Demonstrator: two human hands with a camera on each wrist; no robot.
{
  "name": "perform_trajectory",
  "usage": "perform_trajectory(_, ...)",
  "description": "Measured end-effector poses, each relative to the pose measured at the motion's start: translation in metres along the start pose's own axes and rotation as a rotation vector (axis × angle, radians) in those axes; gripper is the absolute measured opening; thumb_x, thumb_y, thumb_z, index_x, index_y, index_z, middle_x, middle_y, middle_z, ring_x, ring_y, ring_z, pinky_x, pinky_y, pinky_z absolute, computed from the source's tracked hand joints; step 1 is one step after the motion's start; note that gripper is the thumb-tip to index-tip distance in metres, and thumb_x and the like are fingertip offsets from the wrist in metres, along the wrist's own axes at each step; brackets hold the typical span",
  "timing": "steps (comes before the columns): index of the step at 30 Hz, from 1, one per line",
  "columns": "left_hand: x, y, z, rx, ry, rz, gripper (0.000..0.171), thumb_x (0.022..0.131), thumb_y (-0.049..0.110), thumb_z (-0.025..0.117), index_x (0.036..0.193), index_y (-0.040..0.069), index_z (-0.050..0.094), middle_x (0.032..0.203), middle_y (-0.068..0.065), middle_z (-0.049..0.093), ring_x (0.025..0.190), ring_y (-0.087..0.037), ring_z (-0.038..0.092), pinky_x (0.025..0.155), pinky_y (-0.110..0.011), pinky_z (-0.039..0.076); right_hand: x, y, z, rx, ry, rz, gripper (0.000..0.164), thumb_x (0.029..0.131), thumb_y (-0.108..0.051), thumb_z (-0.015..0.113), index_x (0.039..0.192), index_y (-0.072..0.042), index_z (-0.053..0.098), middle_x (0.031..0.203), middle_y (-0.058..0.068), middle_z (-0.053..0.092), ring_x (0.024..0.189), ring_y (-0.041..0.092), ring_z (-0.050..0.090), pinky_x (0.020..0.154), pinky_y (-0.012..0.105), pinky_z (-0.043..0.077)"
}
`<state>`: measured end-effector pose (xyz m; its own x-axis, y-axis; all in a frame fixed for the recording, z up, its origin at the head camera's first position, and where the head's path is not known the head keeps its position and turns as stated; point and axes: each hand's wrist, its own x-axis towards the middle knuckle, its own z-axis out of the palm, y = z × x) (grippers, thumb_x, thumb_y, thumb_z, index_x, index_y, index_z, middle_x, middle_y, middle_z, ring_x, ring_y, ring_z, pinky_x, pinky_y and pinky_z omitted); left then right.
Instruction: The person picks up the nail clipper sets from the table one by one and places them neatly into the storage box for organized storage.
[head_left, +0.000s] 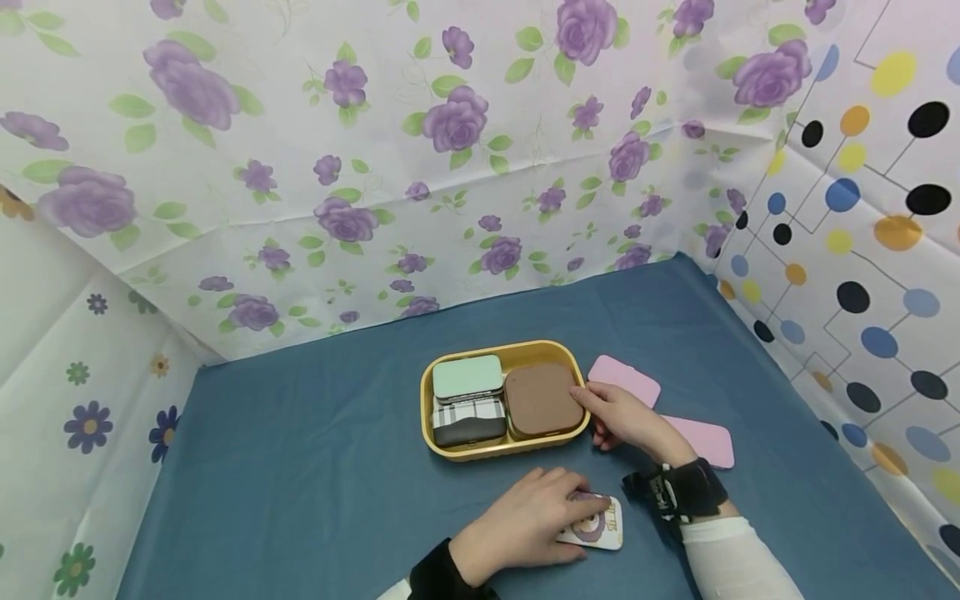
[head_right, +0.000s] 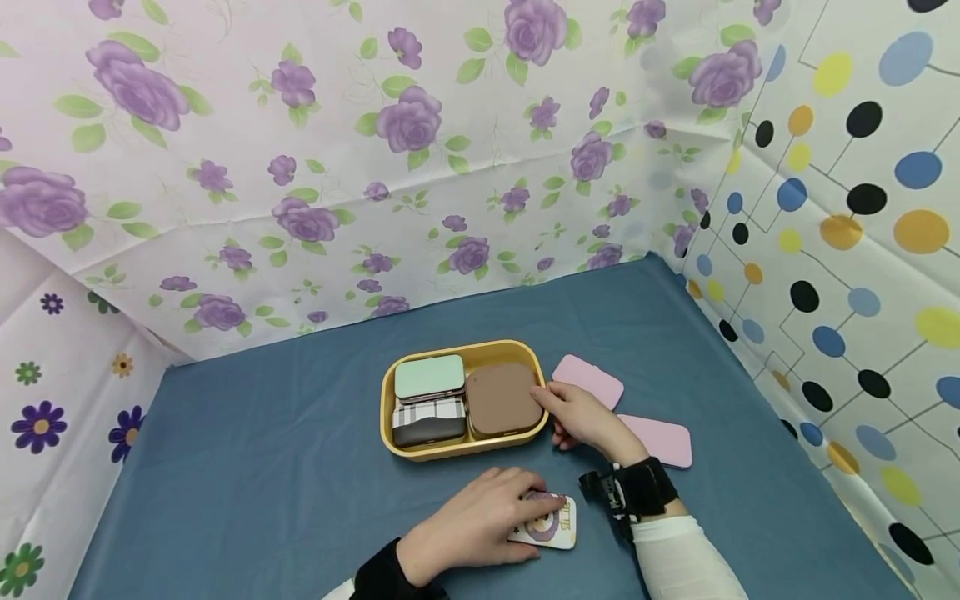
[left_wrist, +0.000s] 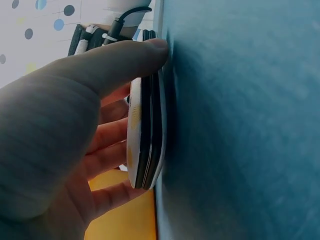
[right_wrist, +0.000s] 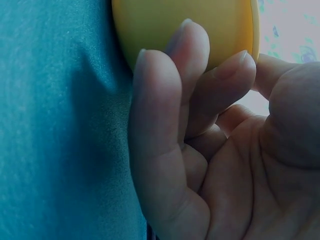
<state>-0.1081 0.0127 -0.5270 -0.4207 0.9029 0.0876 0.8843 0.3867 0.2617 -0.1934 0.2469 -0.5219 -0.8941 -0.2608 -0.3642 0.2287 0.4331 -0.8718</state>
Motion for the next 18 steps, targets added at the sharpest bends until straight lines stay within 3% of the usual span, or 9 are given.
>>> perform_trajectory(10,-0.008,-0.004,-0.008,0.029,0.093,0.022,0.069,0.091,0.05,0.085,0.153,0.029,0.061,0.135,0.004,0.064,0.117,-0.009,0.059,0.095,-0.026,0.048,-0.001,0.0,0.0,0.012,-0.005,-0.007,0.053,0.109,-0.06,0.052,0.102,-0.008,0.06,0.068,0.005,0.052,0.059,0.02,0.063,0.057,0.035,0.058)
perform_trajectory(18,-0.016,-0.01,-0.024,-0.019,0.127,0.006,0.067,0.093,0.047,0.085,0.153,0.029,0.061,0.136,0.002,0.063,0.119,-0.011,0.058,0.1,-0.028,0.048,0.002,0.001,0.0,0.005,-0.001,0.0,0.052,0.109,-0.059,0.052,0.105,-0.008,0.062,0.066,0.005,0.052,0.058,0.02,0.062,0.056,0.034,0.058)
